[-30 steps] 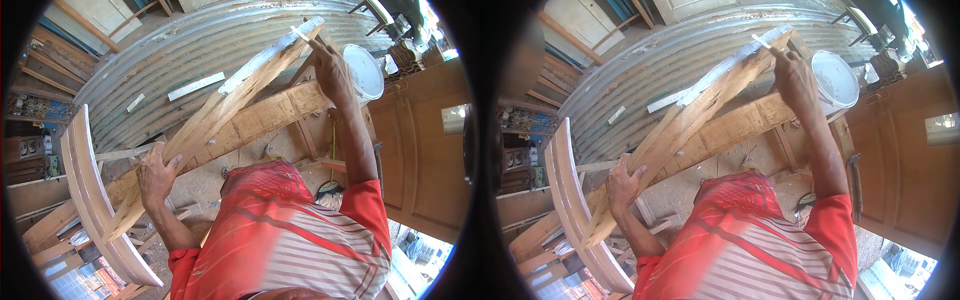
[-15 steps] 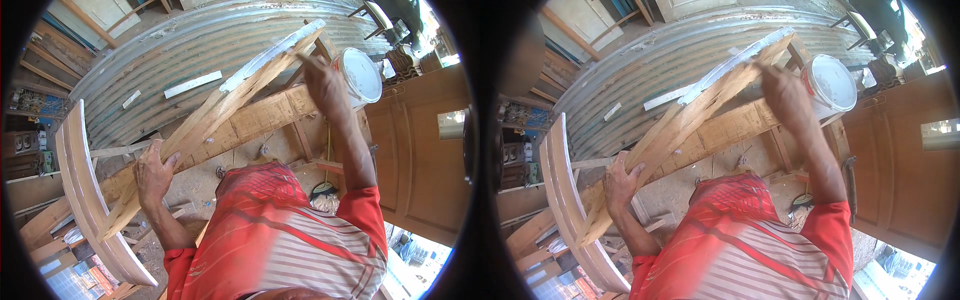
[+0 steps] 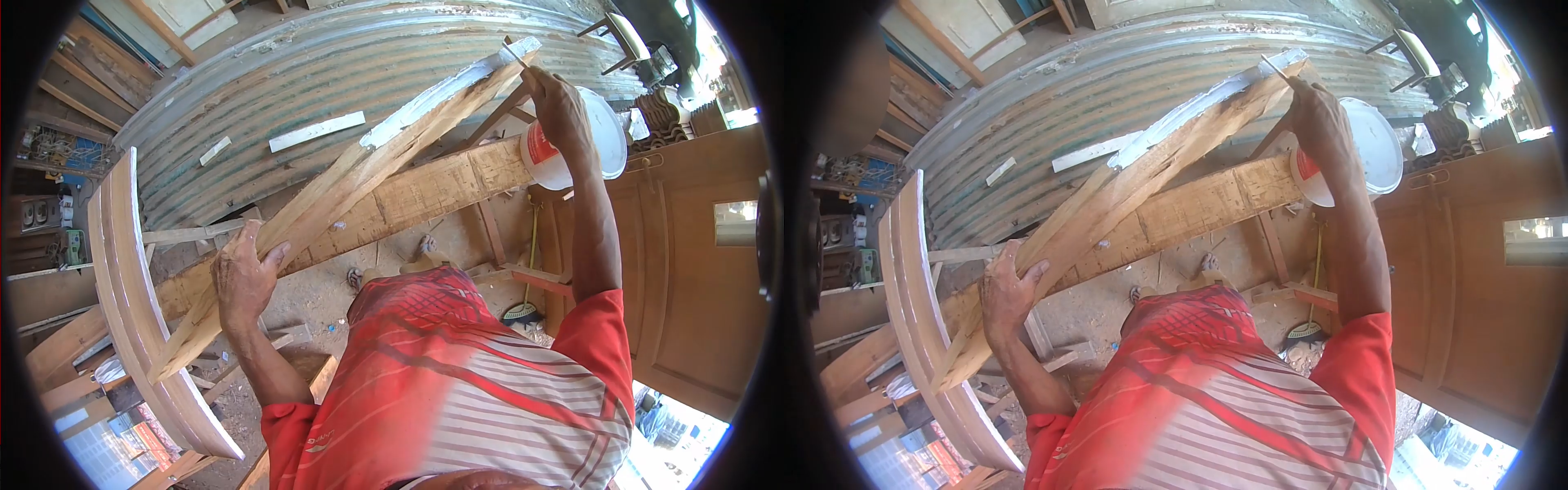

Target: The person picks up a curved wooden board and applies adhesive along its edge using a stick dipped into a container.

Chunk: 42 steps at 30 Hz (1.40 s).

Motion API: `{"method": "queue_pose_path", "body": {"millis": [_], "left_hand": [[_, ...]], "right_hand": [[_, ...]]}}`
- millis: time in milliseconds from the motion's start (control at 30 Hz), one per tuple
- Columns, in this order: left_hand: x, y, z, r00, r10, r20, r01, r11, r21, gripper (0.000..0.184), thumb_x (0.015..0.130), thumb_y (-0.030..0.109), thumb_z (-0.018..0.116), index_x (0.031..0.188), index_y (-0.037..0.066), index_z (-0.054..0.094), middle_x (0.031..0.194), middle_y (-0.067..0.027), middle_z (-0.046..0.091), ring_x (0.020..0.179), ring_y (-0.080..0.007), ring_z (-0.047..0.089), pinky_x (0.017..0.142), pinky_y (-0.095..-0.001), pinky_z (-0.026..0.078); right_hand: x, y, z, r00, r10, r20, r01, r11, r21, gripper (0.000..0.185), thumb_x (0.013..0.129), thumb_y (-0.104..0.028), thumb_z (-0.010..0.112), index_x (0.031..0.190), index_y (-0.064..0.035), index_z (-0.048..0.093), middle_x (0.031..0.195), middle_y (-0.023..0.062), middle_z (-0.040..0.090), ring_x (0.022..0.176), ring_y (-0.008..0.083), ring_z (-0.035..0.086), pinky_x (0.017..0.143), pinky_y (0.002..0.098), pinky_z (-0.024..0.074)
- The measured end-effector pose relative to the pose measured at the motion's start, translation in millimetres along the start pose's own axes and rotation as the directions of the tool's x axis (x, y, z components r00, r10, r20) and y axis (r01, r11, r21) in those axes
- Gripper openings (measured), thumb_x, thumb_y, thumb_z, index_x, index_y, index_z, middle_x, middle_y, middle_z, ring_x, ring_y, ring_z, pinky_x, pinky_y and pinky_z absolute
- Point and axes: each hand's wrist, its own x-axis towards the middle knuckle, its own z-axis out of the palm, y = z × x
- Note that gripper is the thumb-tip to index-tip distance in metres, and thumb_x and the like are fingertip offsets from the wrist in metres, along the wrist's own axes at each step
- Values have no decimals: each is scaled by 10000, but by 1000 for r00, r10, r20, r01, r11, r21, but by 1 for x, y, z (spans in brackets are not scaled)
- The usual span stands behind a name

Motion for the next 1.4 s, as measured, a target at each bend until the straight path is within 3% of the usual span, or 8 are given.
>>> {"method": "queue_pose_path", "body": {"millis": [200, 433, 633, 833, 933, 1200, 1300, 1400], "left_hand": [[-1, 0, 0, 1000, -1, -29, 1, 1000, 0, 456, 852, 267, 834, 1178, 10, 646, 1049, -247, 715, 999, -460, 676, 844, -520, 516], [-1, 3, -3, 998, -66, 24, 67, 997, -24, 511, 862, 306, 811, 1233, -6, 651, 1145, -279, 699, 1087, -485, 650, 919, -525, 501], [1, 4, -5, 994, -94, 54, 94, 996, 0, 550, 859, 315, 815, 1258, -24, 647, 1160, -278, 701, 1092, -481, 655, 927, -518, 505], [-1, 0, 1, 998, 29, -59, -28, 1000, 12, 449, 851, 256, 833, 1176, 6, 649, 1049, -254, 719, 991, -458, 683, 842, -526, 515], [0, 0, 1, 1000, 2, -28, -2, 1000, -4, 452, 849, 256, 834, 1176, 6, 649, 1054, -256, 719, 994, -459, 682, 843, -526, 516], [1, -2, 0, 998, -59, 15, 59, 998, -3, 501, 845, 298, 837, 1217, 8, 667, 1073, -264, 720, 1010, -459, 684, 864, -521, 520], [7, -14, 1, 995, -85, 49, 85, 996, -4, 577, 837, 347, 841, 1277, 16, 669, 1104, -274, 719, 1035, -453, 686, 895, -510, 521], [14, -13, -4, 989, -136, 62, 135, 991, 20, 647, 819, 388, 849, 1316, 17, 665, 1128, -280, 718, 1064, -444, 686, 923, -502, 519]], "right_hand": [[-11, -23, -6, 995, -80, 59, 69, 985, 158, 312, 1001, -52, 540, 1272, -63, 694, 1038, 268, 703, 955, 449, 697, 816, 509, 541], [5, 17, 4, 997, -2, 80, 8, 997, -80, 338, 1034, -90, 531, 1338, -57, 676, 1019, 265, 697, 904, 438, 693, 796, 498, 526], [-40, -55, -14, 977, -115, 182, 85, 982, 167, 388, 1015, -28, 543, 1385, -68, 653, 964, 236, 683, 846, 411, 664, 768, 468, 525], [26, 46, -4, 1000, -2, 14, 4, 991, -132, 389, 1021, -80, 540, 1387, -98, 671, 1068, 261, 714, 985, 428, 703, 877, 472, 537], [41, 87, 17, 999, -31, -21, 26, 981, -191, 360, 1002, -113, 557, 1344, -101, 667, 983, 259, 695, 935, 447, 689, 806, 543, 516], [2, 4, -15, 977, -188, 101, 192, 981, -29, 428, 1005, -71, 563, 1393, -217, 669, 1000, 154, 708, 903, 375, 697, 789, 496, 524], [11, 16, -15, 971, -211, 112, 216, 976, -38, 368, 1020, -69, 580, 1366, -123, 692, 1023, 212, 697, 896, 400, 683, 794, 470, 514], [25, 38, -6, 972, -203, 114, 204, 979, -1, 387, 1013, -62, 584, 1374, -150, 692, 1030, 215, 702, 910, 391, 692, 796, 467, 519]]}}
